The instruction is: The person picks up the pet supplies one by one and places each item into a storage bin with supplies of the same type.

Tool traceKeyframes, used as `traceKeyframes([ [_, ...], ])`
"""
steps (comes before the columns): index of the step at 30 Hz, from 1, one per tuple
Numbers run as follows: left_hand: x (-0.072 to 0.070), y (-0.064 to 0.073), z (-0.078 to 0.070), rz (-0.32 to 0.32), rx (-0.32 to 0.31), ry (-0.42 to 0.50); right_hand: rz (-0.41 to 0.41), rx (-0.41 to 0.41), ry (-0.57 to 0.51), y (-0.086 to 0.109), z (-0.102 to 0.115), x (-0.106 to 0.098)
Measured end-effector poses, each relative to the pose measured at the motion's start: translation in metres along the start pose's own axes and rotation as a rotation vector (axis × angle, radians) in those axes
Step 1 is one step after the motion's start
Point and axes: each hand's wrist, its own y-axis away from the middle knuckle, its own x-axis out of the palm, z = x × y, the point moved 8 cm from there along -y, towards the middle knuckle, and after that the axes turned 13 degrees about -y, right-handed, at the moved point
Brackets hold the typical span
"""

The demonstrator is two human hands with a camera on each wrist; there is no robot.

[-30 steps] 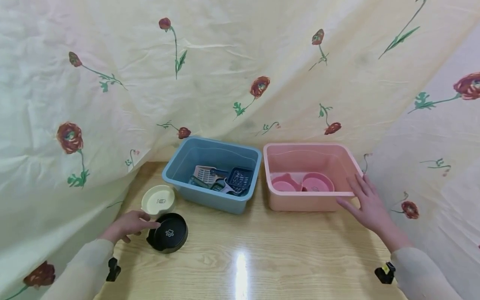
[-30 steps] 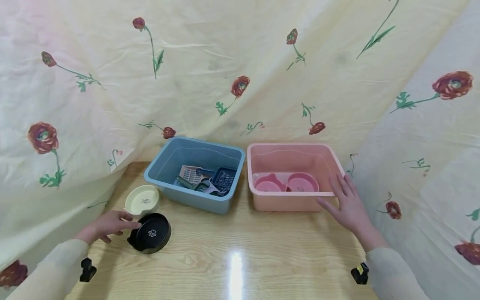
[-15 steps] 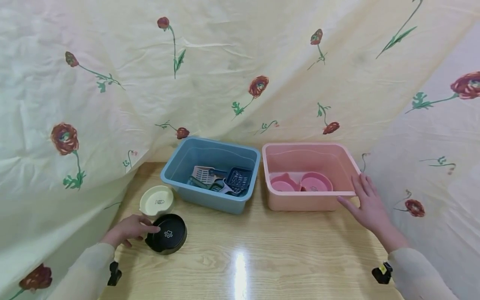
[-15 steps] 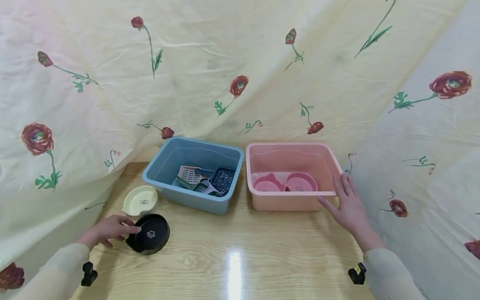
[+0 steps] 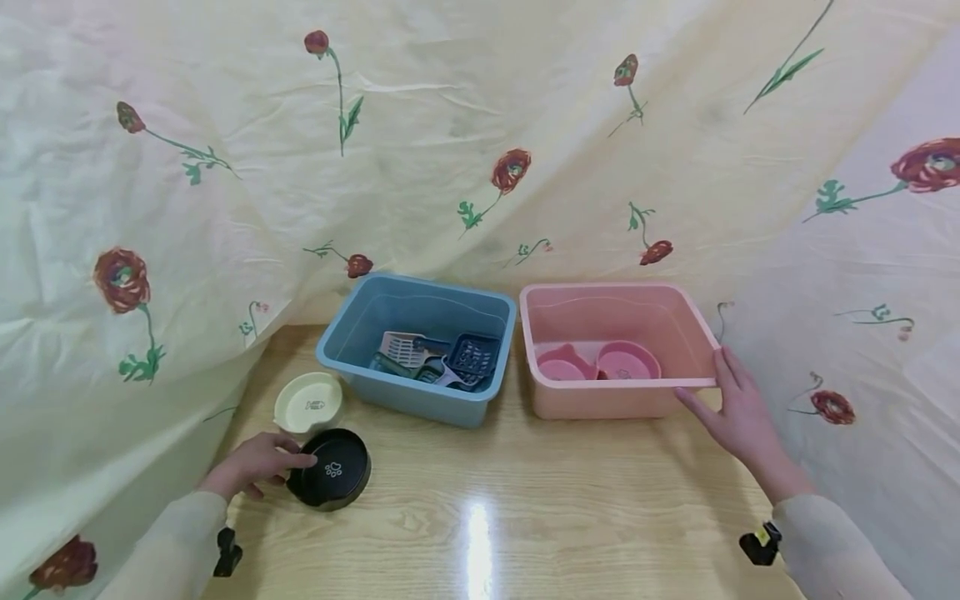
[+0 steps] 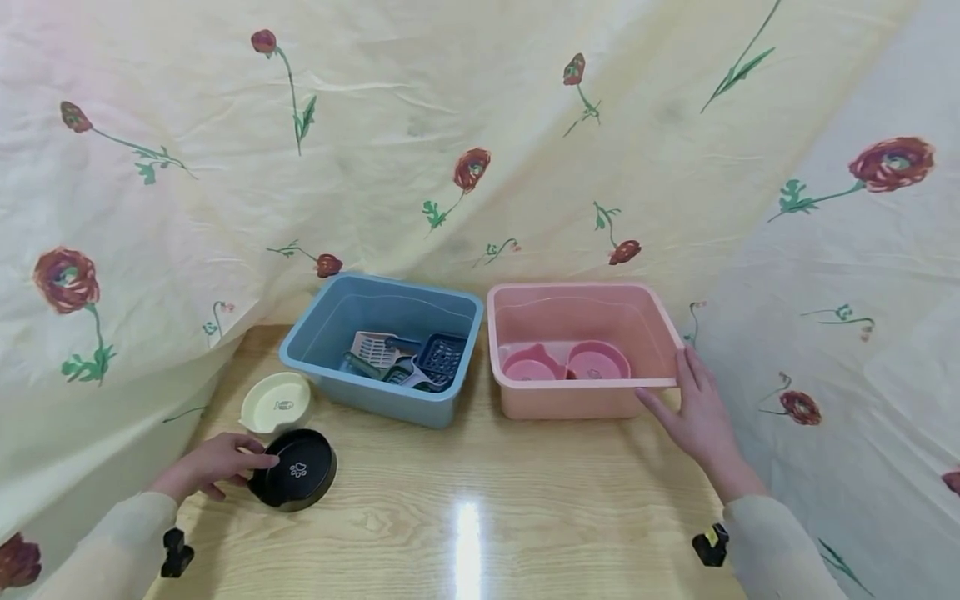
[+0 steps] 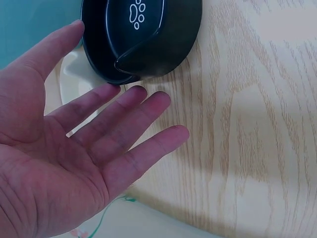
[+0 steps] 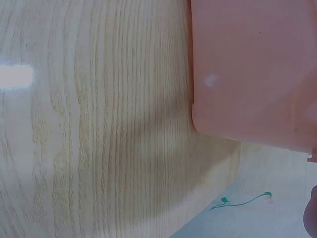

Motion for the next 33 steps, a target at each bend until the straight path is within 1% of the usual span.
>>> traceKeyframes([
  [2,0.000,0.000,0.000,0.002,0.003,0.003,-0.011,0.002,0.000,-0.001,0.002,-0.001],
  [4,0.000,0.000,0.001,0.001,0.007,0.002,-0.034,-0.022,-0.001,-0.001,0.006,-0.004],
  [8,0.001,-0.001,0.001,-0.003,0.012,0.006,-0.113,-0.130,0.004,0.003,0.018,-0.009],
  [14,0.001,-0.002,0.000,-0.012,0.007,0.009,-0.271,-0.311,0.042,0.013,0.034,-0.019],
  [17,0.001,-0.002,0.000,-0.009,0.011,0.006,-0.315,-0.367,0.055,0.016,0.040,-0.021],
  [22,0.001,-0.003,-0.001,-0.011,0.007,0.004,-0.330,-0.389,0.074,0.019,0.045,-0.022],
  [26,0.002,-0.005,0.001,-0.014,-0.001,0.009,-0.344,-0.386,0.091,0.020,0.045,-0.021],
  [28,0.004,-0.006,0.003,-0.011,0.001,0.009,-0.355,-0.368,0.099,0.021,0.044,-0.020],
  [30,0.005,-0.007,0.005,-0.013,-0.009,0.016,-0.370,-0.345,0.097,0.022,0.043,-0.018],
  [33,0.006,-0.007,0.006,-0.014,-0.006,0.012,-0.415,-0.323,0.083,0.023,0.042,-0.015],
])
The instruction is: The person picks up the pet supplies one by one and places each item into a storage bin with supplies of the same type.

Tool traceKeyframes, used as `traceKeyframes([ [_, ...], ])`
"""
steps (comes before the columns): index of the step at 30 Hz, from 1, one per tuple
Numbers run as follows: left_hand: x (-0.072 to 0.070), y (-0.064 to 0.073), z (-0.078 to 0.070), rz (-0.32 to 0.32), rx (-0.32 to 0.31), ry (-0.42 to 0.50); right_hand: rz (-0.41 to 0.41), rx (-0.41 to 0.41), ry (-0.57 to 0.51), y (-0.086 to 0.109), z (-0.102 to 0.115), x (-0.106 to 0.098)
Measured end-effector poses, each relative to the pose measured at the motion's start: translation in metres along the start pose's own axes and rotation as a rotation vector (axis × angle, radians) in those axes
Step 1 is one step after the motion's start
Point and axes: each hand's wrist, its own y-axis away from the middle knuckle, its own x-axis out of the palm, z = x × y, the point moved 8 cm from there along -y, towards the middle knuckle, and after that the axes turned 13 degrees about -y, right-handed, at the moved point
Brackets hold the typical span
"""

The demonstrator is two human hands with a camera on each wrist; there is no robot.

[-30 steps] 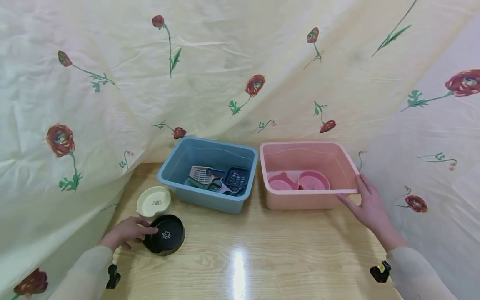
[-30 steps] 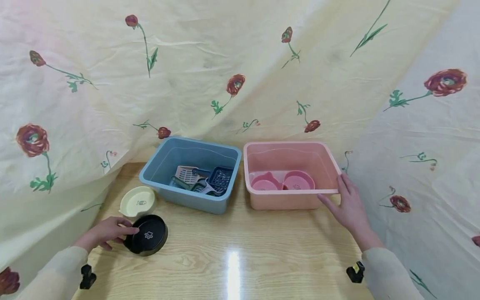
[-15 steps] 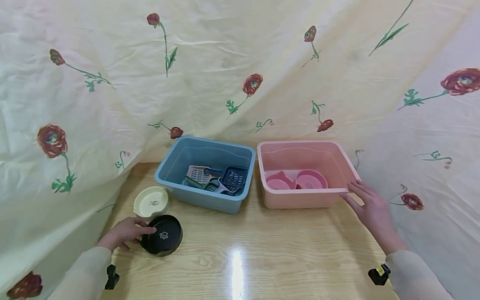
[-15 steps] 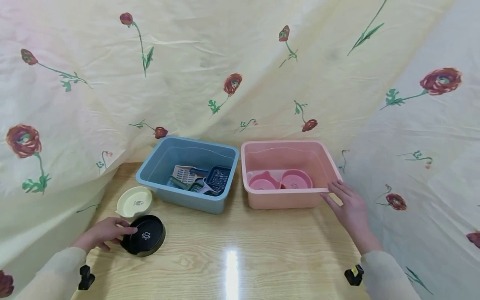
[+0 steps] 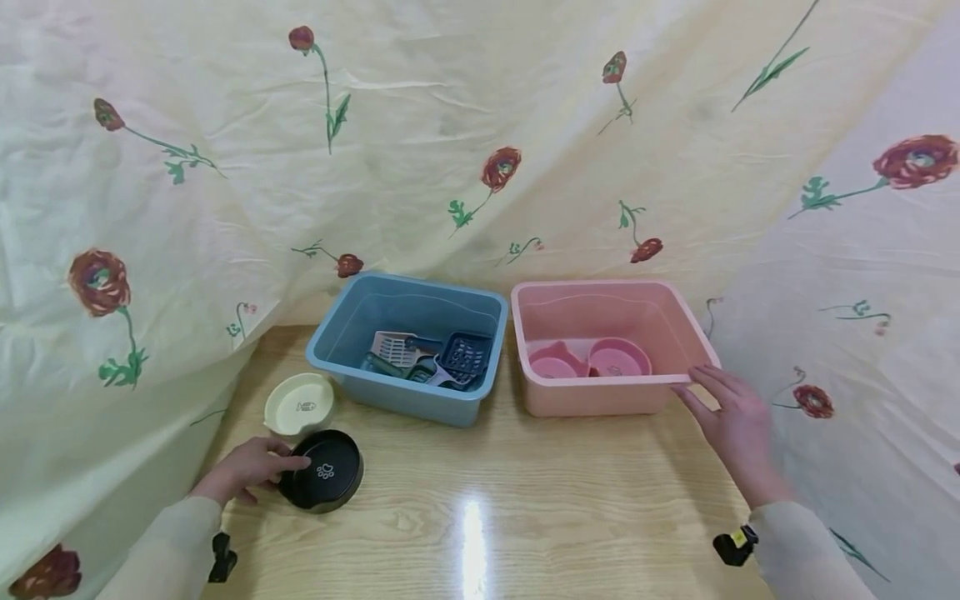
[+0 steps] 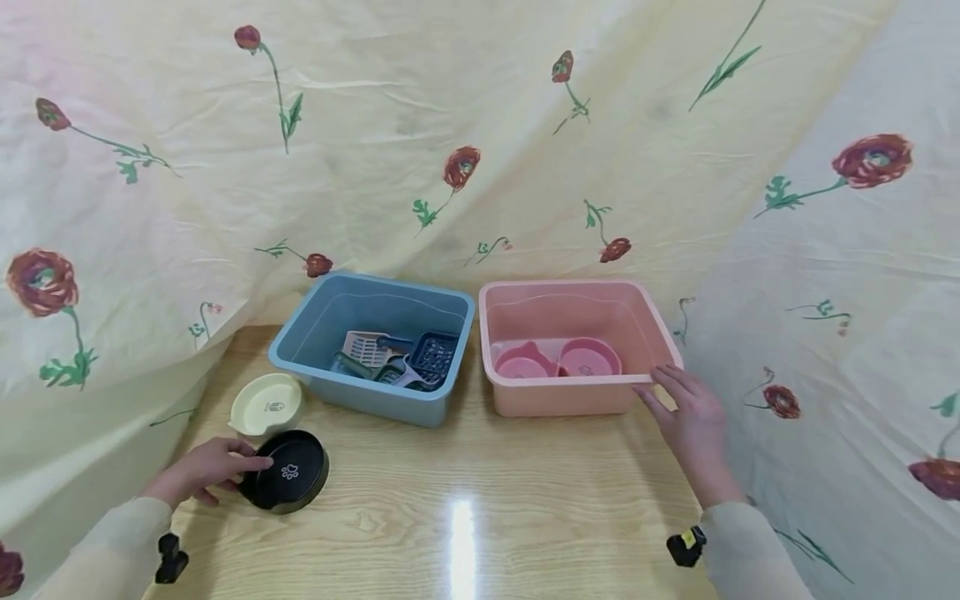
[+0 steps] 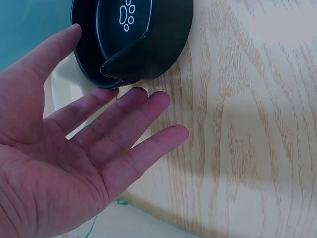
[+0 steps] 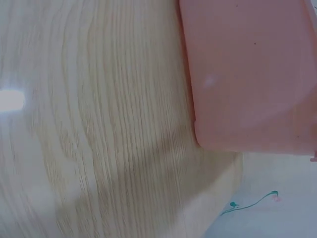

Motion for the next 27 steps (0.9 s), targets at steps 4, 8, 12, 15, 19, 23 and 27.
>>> traceKeyframes([
  [4,0.0001,0.0000,0.0007,-0.005,-0.001,-0.009,-0.080,-0.017,-0.040,0.0003,-0.0001,0.0036],
  [8,0.0015,-0.0011,0.0010,-0.005,-0.005,-0.002,-0.090,-0.009,-0.050,0.0021,-0.0035,0.0065],
  [12,0.0028,-0.0024,0.0001,-0.007,-0.001,0.029,-0.086,0.016,-0.038,0.0040,-0.0057,0.0062],
  [15,0.0034,-0.0032,-0.0002,-0.001,0.005,0.068,-0.094,0.015,-0.043,0.0038,-0.0048,0.0046],
  [19,0.0037,-0.0045,0.0017,0.021,0.013,0.117,-0.097,-0.019,-0.053,0.0021,-0.0011,0.0032],
  [23,0.0034,-0.0068,0.0059,0.049,0.018,0.153,-0.082,-0.051,-0.069,0.0011,0.0004,0.0034],
  [27,0.0038,-0.0080,0.0088,0.086,0.023,0.200,-0.075,-0.055,-0.077,0.0014,-0.0006,0.0032],
])
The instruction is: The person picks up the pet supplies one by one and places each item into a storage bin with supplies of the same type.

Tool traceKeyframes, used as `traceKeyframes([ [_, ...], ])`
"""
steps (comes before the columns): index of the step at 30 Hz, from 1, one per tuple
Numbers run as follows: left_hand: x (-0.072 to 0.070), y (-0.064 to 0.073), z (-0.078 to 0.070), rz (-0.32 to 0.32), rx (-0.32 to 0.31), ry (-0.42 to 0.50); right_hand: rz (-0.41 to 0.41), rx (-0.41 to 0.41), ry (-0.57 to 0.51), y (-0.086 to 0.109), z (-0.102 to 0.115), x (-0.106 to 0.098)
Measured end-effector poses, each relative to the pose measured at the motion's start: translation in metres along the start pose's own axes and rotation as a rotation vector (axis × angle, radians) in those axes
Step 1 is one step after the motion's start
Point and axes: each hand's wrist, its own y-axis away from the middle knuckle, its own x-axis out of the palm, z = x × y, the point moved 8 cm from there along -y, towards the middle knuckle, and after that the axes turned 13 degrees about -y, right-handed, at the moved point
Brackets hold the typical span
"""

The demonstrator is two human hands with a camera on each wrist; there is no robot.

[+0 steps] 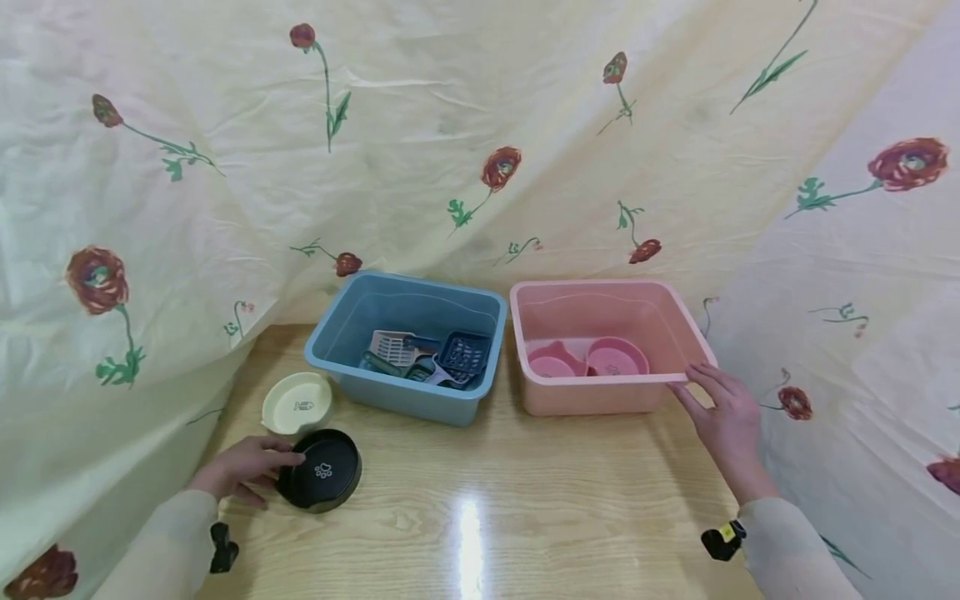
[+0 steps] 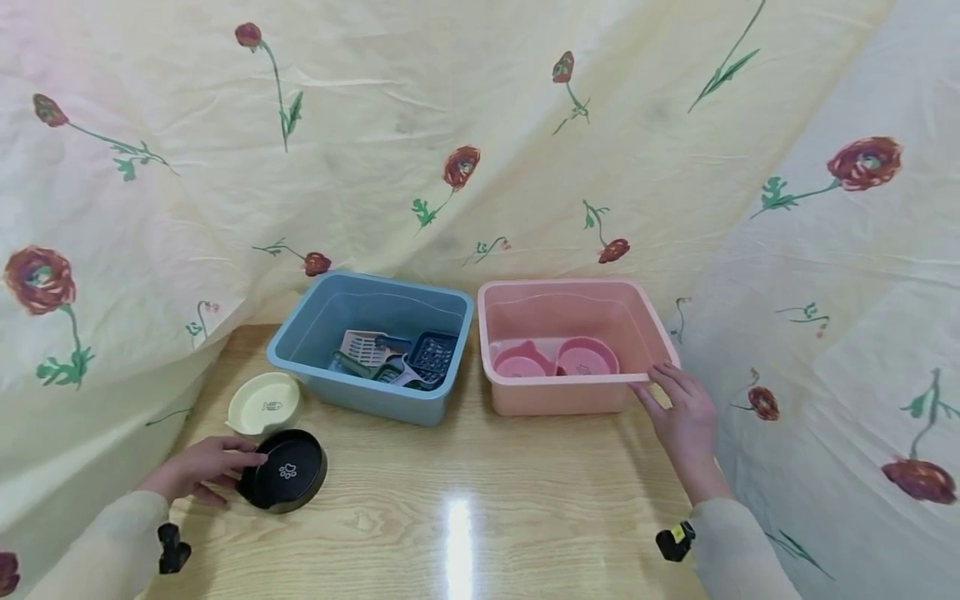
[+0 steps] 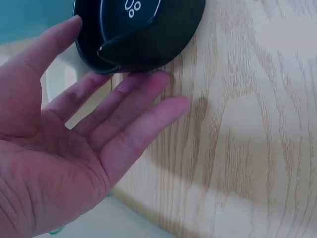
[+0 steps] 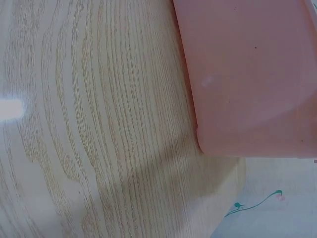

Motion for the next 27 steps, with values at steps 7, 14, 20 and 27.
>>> traceKeyframes([
  [7,0.003,-0.001,-0.005,0.053,-0.001,0.013,-0.010,-0.010,0.014,-0.001,0.000,-0.001],
  [14,0.006,-0.002,-0.017,0.077,0.001,-0.007,0.043,-0.047,0.017,-0.006,0.001,0.000],
  [20,0.006,-0.001,-0.021,0.068,0.002,-0.004,0.090,-0.050,0.039,-0.009,0.001,0.001],
  [27,0.007,-0.002,-0.022,0.069,0.007,-0.003,0.123,-0.075,0.051,-0.013,0.002,0.000],
])
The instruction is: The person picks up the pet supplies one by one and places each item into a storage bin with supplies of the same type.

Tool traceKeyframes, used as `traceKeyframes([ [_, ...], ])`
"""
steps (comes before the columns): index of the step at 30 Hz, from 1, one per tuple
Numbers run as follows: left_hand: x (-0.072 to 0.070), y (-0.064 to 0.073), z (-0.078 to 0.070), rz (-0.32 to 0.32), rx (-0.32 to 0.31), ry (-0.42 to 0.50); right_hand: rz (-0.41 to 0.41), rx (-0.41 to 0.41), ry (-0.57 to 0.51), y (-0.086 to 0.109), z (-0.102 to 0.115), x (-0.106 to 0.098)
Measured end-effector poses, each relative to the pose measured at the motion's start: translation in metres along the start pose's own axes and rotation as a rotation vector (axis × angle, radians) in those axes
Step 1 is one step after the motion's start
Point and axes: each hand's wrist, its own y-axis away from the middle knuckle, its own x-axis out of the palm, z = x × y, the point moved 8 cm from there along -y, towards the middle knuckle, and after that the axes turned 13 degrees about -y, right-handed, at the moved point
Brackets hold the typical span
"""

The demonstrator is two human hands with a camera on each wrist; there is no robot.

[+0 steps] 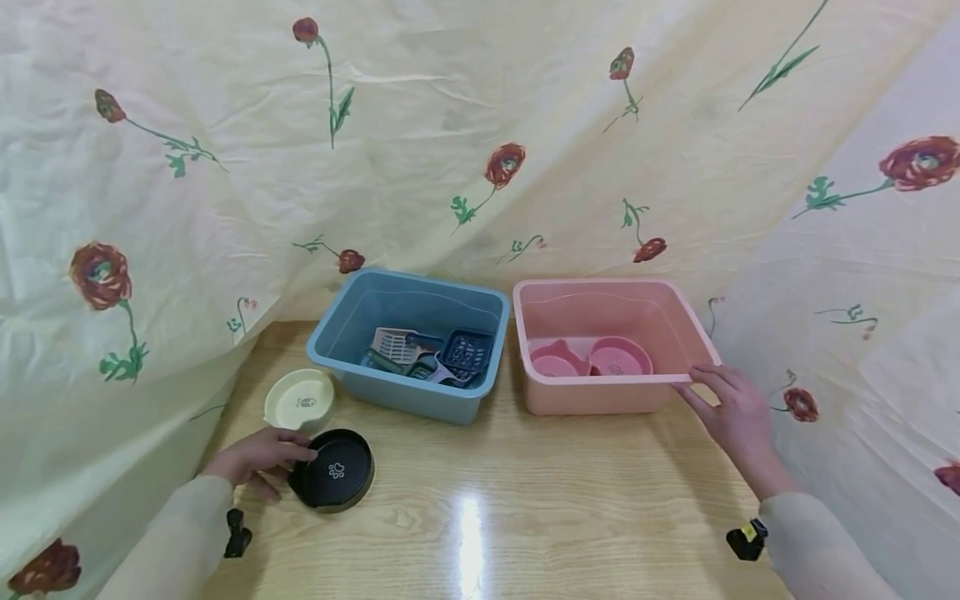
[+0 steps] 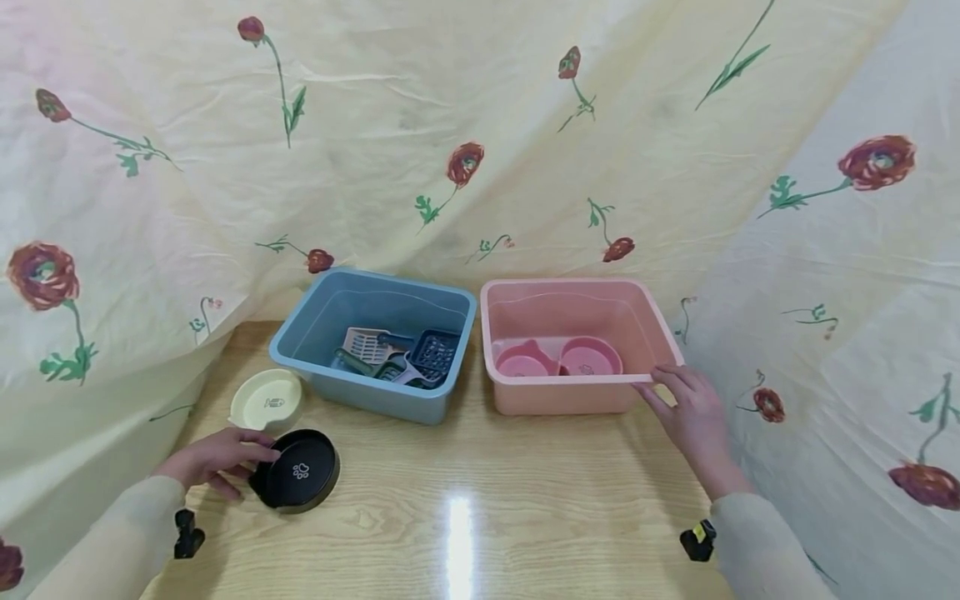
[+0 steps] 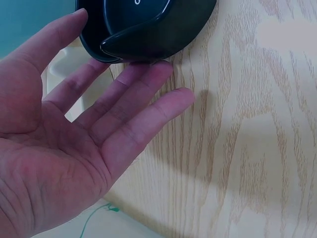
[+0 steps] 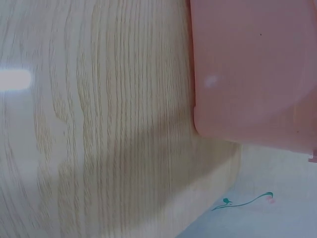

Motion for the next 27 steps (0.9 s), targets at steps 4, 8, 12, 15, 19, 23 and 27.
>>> traceKeyframes([
  [4,0.0003,-0.0015,0.0007,0.000,-0.006,0.003,0.028,-0.027,0.005,-0.0032,-0.0013,0.0000],
  [8,-0.0005,-0.0019,0.0000,-0.008,-0.006,0.003,0.071,-0.034,0.003,-0.0051,-0.0045,0.0010],
  [12,-0.0012,-0.0017,-0.0009,-0.011,-0.001,0.006,0.106,-0.015,0.004,-0.0057,-0.0077,0.0019],
  [15,-0.0020,-0.0016,-0.0019,-0.010,0.005,0.007,0.117,0.001,0.010,-0.0072,-0.0077,0.0012],
  [19,-0.0025,-0.0025,-0.0017,-0.005,0.006,0.007,0.122,0.007,0.010,-0.0088,-0.0066,0.0004],
  [23,-0.0023,-0.0041,0.0009,0.004,-0.004,0.007,0.134,0.014,0.010,-0.0084,-0.0074,0.0011],
  [27,-0.0020,-0.0061,0.0048,0.005,-0.019,0.018,0.144,0.030,0.007,-0.0069,-0.0092,0.0012],
])
